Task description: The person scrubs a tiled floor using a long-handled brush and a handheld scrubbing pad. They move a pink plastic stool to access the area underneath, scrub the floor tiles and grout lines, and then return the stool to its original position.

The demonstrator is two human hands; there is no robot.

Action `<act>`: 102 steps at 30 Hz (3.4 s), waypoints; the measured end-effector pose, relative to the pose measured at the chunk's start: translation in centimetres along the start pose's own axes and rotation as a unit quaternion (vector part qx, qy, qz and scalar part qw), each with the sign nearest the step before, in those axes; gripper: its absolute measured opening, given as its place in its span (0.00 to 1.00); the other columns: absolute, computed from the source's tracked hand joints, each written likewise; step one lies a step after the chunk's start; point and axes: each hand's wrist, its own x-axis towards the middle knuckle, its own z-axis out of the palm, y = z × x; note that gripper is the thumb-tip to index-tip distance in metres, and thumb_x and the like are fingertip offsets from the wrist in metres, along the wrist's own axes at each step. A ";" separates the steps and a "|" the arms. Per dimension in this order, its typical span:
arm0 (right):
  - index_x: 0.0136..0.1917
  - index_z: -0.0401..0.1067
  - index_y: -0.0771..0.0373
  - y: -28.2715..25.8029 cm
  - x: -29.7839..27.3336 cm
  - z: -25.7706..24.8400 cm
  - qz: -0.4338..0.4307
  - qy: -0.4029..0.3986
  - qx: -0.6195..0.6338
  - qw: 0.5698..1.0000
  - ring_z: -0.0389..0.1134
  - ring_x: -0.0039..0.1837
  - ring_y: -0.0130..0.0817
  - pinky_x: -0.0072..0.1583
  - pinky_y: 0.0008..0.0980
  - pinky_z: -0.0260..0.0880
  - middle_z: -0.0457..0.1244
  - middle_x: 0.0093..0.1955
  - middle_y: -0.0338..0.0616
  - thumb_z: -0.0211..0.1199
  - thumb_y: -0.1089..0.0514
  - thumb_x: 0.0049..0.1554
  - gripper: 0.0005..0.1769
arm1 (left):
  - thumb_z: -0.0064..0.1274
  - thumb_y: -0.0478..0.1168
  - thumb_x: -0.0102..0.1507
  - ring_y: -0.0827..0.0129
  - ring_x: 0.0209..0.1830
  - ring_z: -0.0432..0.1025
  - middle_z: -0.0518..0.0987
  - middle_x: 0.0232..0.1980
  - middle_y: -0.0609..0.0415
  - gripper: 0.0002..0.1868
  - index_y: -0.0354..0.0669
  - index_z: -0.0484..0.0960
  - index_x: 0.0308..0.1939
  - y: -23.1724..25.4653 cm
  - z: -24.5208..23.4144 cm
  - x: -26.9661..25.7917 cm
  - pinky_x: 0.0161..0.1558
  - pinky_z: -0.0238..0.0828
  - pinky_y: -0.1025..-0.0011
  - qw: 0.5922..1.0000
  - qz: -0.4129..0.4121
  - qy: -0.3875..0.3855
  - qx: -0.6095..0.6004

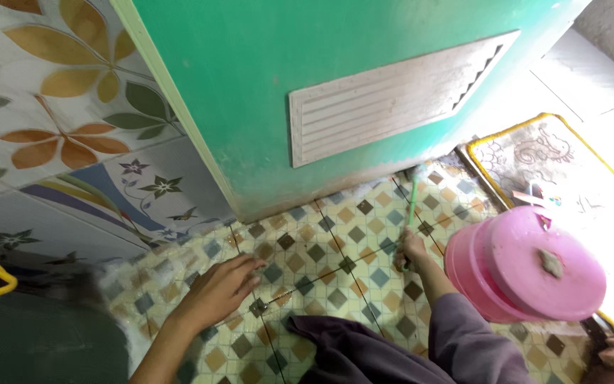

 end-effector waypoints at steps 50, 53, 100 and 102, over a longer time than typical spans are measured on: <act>0.47 0.70 0.61 13.7 -14.9 -12.8 -0.126 -0.028 -0.397 0.909 0.62 0.31 0.38 0.37 0.41 0.66 0.61 0.30 0.42 0.37 0.37 0.67 0.30 | 0.50 0.45 0.67 0.62 0.56 0.76 0.82 0.54 0.52 0.17 0.44 0.79 0.58 8.6 7.8 10.7 0.56 0.72 0.62 0.969 0.233 -0.079 -0.031; 0.47 0.71 0.69 16.0 -19.3 -16.5 -0.088 -0.018 -0.397 0.913 0.59 0.37 0.44 0.44 0.49 0.64 0.59 0.34 0.48 0.37 0.36 0.69 0.35 | 0.49 0.45 0.68 0.62 0.55 0.76 0.82 0.54 0.51 0.17 0.44 0.79 0.58 9.0 9.2 11.2 0.56 0.73 0.62 0.963 0.249 -0.092 -0.037; 0.50 0.67 0.64 11.5 -28.0 -26.2 -0.004 0.199 -0.251 0.947 0.58 0.32 0.36 0.34 0.41 0.58 0.60 0.33 0.45 0.44 0.45 0.66 0.21 | 0.53 0.44 0.66 0.57 0.53 0.75 0.80 0.51 0.47 0.18 0.38 0.77 0.56 11.7 12.9 11.7 0.54 0.72 0.61 0.942 0.309 -0.126 -0.026; 0.51 0.69 0.64 11.6 -28.0 -28.9 -0.104 0.173 -0.347 0.916 0.64 0.37 0.38 0.40 0.44 0.64 0.65 0.37 0.46 0.42 0.45 0.65 0.23 | 0.53 0.43 0.66 0.57 0.51 0.76 0.80 0.50 0.45 0.17 0.36 0.77 0.55 12.6 13.0 12.2 0.54 0.72 0.61 0.937 0.330 -0.112 -0.028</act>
